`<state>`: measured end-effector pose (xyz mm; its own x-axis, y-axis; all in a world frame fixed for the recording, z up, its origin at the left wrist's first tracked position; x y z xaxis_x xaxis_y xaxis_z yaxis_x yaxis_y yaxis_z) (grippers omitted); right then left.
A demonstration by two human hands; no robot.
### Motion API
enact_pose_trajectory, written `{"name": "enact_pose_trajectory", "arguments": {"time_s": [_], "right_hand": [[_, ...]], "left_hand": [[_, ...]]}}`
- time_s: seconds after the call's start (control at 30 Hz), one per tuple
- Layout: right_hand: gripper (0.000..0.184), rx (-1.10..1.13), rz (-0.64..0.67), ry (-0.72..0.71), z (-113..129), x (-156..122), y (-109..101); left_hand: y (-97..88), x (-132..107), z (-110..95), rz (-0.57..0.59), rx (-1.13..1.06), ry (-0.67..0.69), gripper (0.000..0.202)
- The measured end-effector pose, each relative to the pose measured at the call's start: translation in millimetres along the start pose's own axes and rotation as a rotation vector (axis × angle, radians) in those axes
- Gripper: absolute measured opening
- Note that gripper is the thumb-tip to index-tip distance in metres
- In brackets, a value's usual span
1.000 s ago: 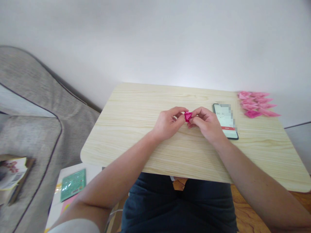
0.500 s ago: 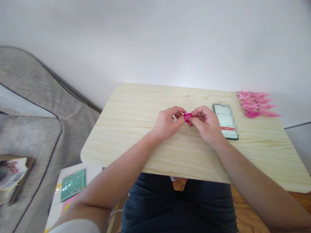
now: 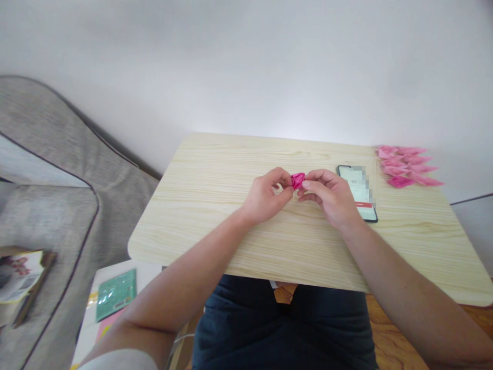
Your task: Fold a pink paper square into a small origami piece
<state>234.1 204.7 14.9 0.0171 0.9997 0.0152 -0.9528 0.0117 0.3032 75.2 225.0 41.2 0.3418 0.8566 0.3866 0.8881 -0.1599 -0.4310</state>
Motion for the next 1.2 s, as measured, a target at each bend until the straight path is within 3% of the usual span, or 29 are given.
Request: {"name": "enact_pose_trajectory", "arguments": {"time_s": [0.27, 0.47, 0.9, 1.2], "right_hand": [[0.028, -0.134, -0.008, -0.088, 9.6, -1.6, 3.5], [0.023, -0.184, 0.014, -0.128, 12.8, -3.9, 6.4], [0.019, -0.375, 0.017, -0.202, 14.6, -7.9, 6.8], [0.026, -0.315, 0.027, -0.159, 12.8, -8.8, 8.7]], "left_hand": [[2.3, -0.8, -2.9, 0.041, -0.123, -0.003, 0.008], [5.0, -2.1, 7.8, 0.054, -0.233, -0.139, 0.041], [4.0, 0.2, 1.6, 0.069, -0.045, -0.024, 0.006], [1.9, 0.1, 0.3, 0.045, 0.02, -0.058, 0.021]]}}
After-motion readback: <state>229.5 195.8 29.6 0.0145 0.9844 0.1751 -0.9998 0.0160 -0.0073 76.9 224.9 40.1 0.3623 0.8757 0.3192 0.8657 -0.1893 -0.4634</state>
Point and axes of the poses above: each hand's wrist, its own x-axis towards the middle knuckle, its own y-axis out of the palm, z = x × y, the point moved 9 cm from there along x, towards the middle knuckle, and after that the axes turned 7 degrees about x, right-handed, at the moved point
